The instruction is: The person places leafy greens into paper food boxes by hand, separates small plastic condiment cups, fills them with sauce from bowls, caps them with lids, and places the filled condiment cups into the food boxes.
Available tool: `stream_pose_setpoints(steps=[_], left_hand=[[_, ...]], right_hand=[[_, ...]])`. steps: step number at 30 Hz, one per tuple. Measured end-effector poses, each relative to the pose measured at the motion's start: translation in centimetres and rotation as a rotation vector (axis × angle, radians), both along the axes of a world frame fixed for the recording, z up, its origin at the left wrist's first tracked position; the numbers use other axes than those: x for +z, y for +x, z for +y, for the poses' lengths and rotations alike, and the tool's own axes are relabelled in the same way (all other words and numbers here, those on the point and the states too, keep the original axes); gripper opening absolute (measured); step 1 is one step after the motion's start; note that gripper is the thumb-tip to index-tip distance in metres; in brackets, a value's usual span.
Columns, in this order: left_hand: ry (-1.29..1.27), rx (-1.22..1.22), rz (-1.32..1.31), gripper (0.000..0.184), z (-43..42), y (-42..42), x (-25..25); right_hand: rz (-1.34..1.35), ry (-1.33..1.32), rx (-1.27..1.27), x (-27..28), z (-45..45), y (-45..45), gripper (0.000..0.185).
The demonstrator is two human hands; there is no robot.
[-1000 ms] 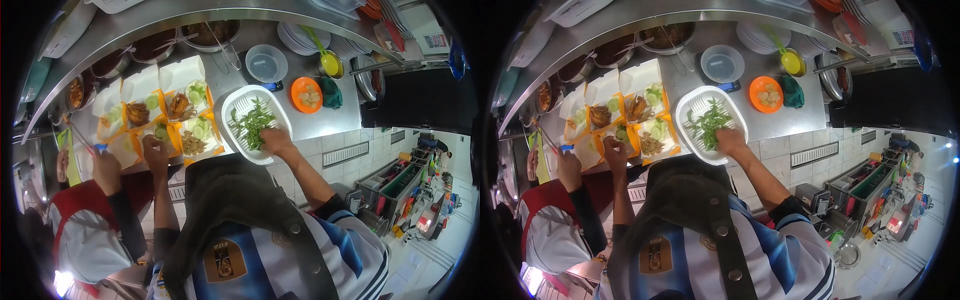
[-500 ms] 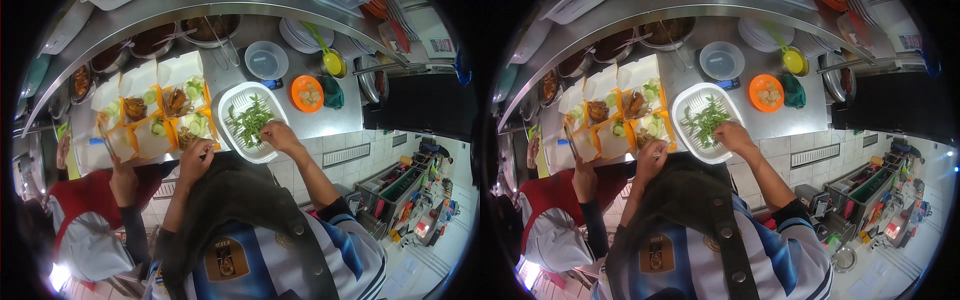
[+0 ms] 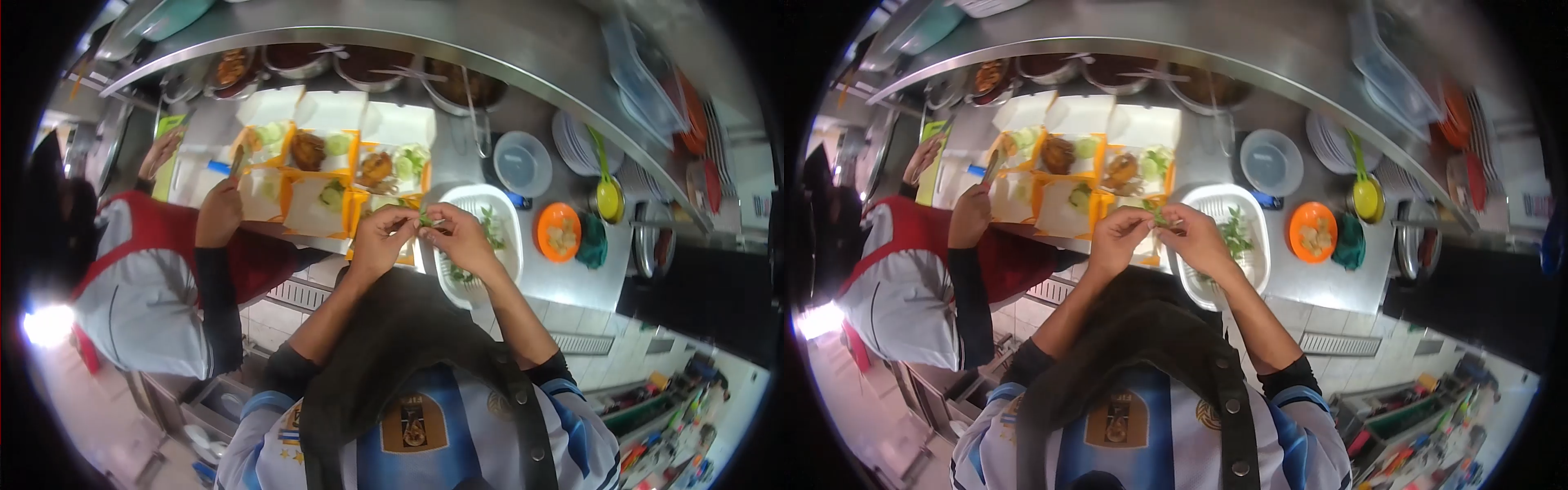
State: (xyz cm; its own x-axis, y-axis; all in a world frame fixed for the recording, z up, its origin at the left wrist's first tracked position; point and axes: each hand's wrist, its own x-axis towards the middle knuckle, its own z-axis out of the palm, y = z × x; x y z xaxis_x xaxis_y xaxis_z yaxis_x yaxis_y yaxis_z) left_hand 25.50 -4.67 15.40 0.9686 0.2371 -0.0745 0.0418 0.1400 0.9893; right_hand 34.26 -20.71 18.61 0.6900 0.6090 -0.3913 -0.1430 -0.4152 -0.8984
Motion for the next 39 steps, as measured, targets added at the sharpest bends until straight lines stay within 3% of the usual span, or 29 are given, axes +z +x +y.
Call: stream_pose_setpoints(steps=[2, 4, 6, 10, 12, 18, 28, 29, 34, 39], left_hand=[[-0.102, 0.196, 0.071, 0.014, 1.5, -0.4, 0.1], [-0.159, 0.286, -0.04, 0.013, 3.1, -0.8, -0.4], [-0.169, 0.444, -0.005, 0.016, 4.7, -1.2, -1.2], [-0.025, 0.635, 0.019, 0.021, 7.0, -3.2, -2.1], [0.579, 0.39, 0.285, 0.028, 8.8, -5.1, -3.9], [0.654, 0.293, 0.295, 0.035, 10.7, -7.2, -4.8], [0.547, 0.214, 0.35, 0.034, 11.8, -7.7, -4.5], [0.571, 0.223, 0.325, 0.034, 11.9, -7.7, -4.8], [0.601, 0.236, 0.254, 0.034, 12.2, -7.8, -5.8], [0.548, 0.224, 0.271, 0.03, 12.2, -7.5, -4.7]], right_hand=[[0.223, 0.386, -0.122, -0.6, 3.3, 0.5, 0.016], [0.254, 0.435, -0.042, -1.4, 6.8, 1.5, 0.014], [0.037, 0.278, 0.076, -3.3, 10.5, 3.0, 0.013], [-0.704, -0.077, 0.283, -2.7, 18.5, 8.0, 0.02], [-0.901, -0.259, 0.369, -4.0, 22.0, 10.5, 0.02], [-1.164, -0.499, 0.621, -5.0, 25.8, 11.3, 0.016], [-1.147, -0.614, 0.76, -5.9, 26.4, 11.2, 0.021], [-1.185, -0.536, 0.757, -6.3, 26.2, 11.3, 0.015], [-1.088, -0.455, 0.569, -6.5, 25.6, 11.7, 0.02], [-1.092, -0.442, 0.613, -6.9, 25.5, 11.8, 0.02]])
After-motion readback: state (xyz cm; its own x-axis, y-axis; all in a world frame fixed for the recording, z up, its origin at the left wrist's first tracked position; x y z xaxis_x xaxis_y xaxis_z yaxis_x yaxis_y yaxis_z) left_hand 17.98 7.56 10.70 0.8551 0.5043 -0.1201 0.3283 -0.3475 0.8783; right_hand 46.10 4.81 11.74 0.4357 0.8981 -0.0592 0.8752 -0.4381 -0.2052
